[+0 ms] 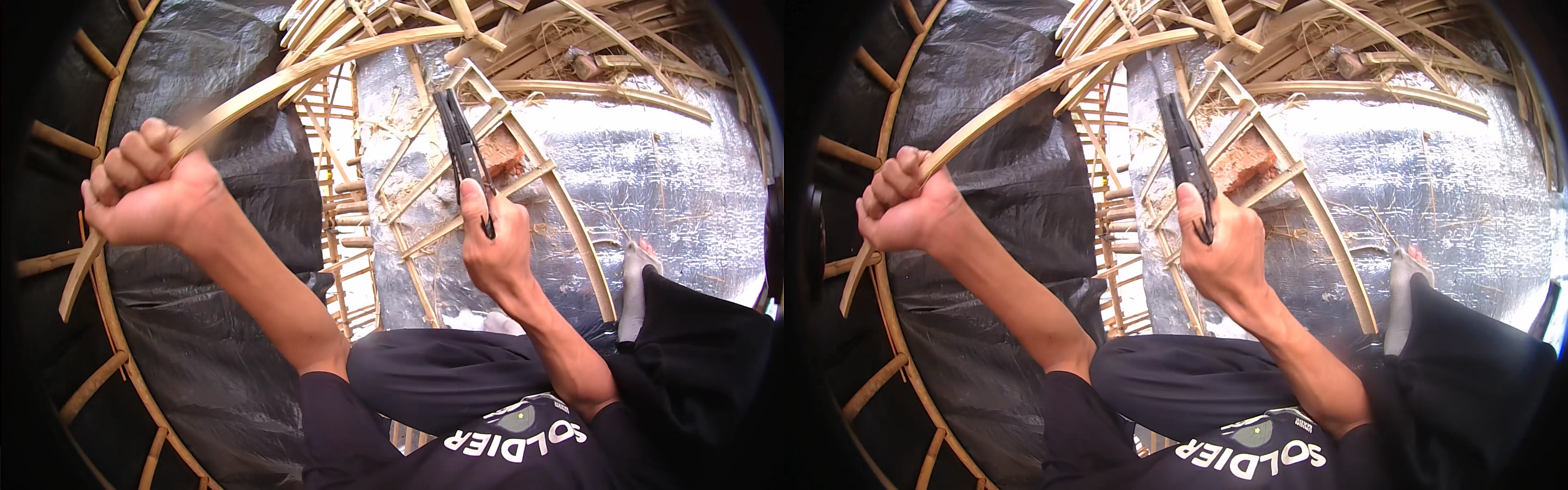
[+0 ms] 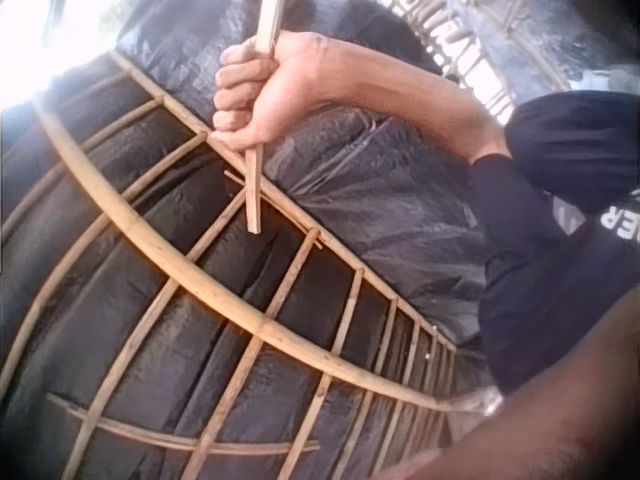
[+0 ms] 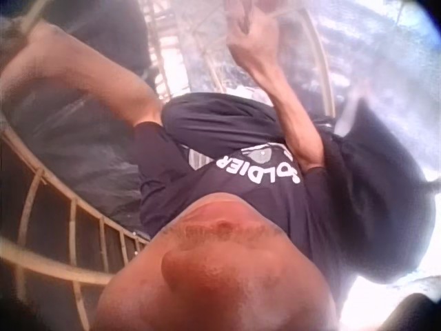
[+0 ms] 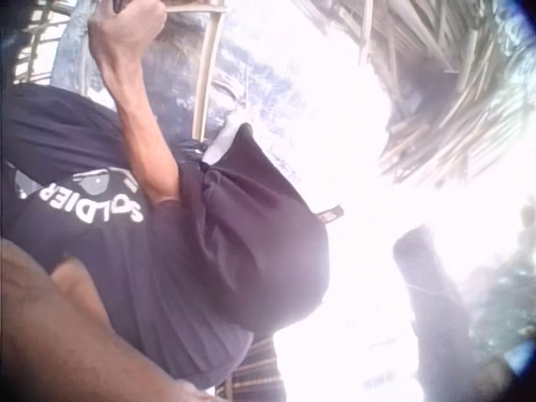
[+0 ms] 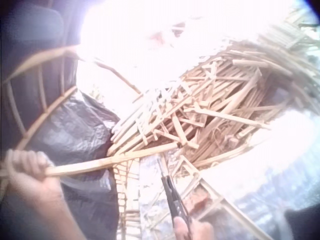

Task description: The person uses a folding knife to scrape a bamboo strip and then handles a small wooden lattice frame.

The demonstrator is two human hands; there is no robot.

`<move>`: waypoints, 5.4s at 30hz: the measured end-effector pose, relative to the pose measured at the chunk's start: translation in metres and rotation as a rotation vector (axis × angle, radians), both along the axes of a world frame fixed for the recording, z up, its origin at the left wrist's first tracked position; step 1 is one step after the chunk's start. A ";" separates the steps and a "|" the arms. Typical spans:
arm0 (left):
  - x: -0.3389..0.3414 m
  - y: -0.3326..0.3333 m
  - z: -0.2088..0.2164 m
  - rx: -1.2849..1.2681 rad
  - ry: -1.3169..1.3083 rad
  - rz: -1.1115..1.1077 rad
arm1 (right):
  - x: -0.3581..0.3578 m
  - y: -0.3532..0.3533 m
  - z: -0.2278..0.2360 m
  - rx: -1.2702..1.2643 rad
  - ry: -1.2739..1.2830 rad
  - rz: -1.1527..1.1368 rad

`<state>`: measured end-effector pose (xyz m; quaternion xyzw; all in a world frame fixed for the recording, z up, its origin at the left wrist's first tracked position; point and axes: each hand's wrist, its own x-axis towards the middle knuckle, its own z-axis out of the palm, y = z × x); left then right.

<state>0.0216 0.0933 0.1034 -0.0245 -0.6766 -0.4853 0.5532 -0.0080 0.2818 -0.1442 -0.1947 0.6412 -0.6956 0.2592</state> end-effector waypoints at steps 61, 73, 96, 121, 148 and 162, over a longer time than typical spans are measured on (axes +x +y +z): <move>-0.051 0.084 -0.175 0.856 -1.207 -0.417 | -0.073 0.022 -0.006 -0.216 0.115 -0.042; -0.043 0.029 -0.075 0.480 -0.222 0.077 | -0.029 0.018 0.024 -0.303 0.022 0.159; -0.032 0.046 -0.068 0.258 -0.054 0.256 | 0.008 0.004 0.024 -0.198 0.113 0.050; -0.036 0.036 -0.076 0.189 -0.072 0.161 | 0.012 0.000 0.026 -0.222 0.305 -0.028; -0.036 0.046 -0.084 0.089 -0.129 0.110 | 0.016 -0.004 0.013 -0.183 0.095 -0.037; 0.016 0.022 0.017 0.022 -0.027 -0.025 | -0.040 -0.005 -0.029 0.005 -0.081 -0.093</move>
